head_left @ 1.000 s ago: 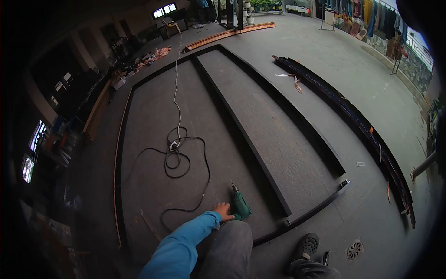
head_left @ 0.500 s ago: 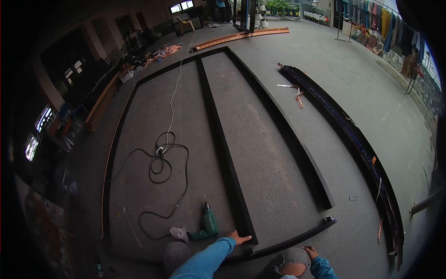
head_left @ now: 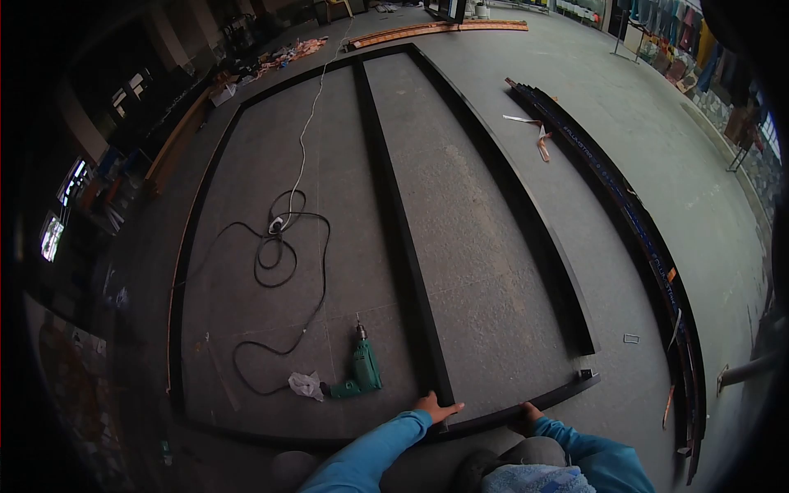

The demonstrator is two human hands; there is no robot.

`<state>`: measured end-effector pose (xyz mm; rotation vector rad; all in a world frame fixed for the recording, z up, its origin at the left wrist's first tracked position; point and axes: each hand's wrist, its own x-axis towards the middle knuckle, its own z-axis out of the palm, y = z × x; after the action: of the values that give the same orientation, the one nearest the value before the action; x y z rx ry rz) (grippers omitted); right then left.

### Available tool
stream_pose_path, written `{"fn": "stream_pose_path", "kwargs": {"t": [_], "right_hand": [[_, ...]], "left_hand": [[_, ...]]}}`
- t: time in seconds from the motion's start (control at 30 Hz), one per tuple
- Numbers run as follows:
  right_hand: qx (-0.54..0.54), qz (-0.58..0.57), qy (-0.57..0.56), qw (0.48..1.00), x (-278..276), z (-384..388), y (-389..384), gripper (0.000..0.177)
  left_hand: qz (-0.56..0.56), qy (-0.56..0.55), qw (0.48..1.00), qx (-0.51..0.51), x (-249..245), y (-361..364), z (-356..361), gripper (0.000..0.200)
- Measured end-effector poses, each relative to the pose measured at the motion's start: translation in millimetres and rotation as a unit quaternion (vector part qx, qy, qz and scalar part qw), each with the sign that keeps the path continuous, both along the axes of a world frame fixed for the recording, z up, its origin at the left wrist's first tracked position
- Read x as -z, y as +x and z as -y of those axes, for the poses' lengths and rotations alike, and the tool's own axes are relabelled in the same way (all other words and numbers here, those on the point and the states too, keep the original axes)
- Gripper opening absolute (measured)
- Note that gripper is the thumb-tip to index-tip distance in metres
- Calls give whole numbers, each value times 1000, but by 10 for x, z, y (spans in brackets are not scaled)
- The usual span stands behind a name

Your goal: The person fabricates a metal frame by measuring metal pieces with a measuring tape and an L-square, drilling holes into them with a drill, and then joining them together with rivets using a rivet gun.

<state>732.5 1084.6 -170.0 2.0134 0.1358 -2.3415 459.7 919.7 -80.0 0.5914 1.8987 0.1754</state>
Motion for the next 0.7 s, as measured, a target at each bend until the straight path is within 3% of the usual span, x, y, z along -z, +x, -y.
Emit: {"fn": "stream_pose_path", "kwargs": {"t": [0.07,0.1,0.2,0.27,0.3,0.33,0.37,0.43,0.47,0.5,0.53,0.6,0.67,0.7], "right_hand": [[13,-12,-23,1000,-117,-3,-17,64],[-51,42,-9,998,-707,19,-224,71],[-233,26,-81,969,-1076,-75,-191,75],[-413,67,-80,905,-1259,-84,-213,66],[-413,71,-71,905,-1375,-129,-235,66],[-576,74,-2,814,-1497,-211,-266,63],[-716,75,62,691,-1623,-284,-311,60],[-800,123,174,561,-2120,-643,-679,54],[-801,171,257,512,-2710,-709,-1012,55],[-740,211,520,370,-2989,-1236,-1296,58],[-706,219,562,373,-3598,-1220,-1651,60],[-632,238,646,357,-4307,-1405,-2146,60],[-551,248,753,260,-4933,-1382,-2543,58],[-568,217,732,307,-5362,-1185,-2717,62]], "left_hand": [[0,10,1000,7,85,17,27,116],[-2,24,1000,11,124,15,24,115],[21,11,998,57,76,-20,-50,98],[33,4,997,66,-21,6,-69,82],[33,14,997,65,-1,60,-61,82],[-13,38,998,46,42,117,-27,74],[-58,59,996,26,102,144,38,67],[-25,55,998,15,-9,82,57,65],[11,42,999,8,-46,93,94,64],[13,51,999,-4,-1,94,159,64],[26,42,999,-15,124,113,161,63],[37,40,998,-23,292,136,141,62],[31,46,997,-47,402,159,130,64],[32,50,997,-46,458,169,124,64]]}}
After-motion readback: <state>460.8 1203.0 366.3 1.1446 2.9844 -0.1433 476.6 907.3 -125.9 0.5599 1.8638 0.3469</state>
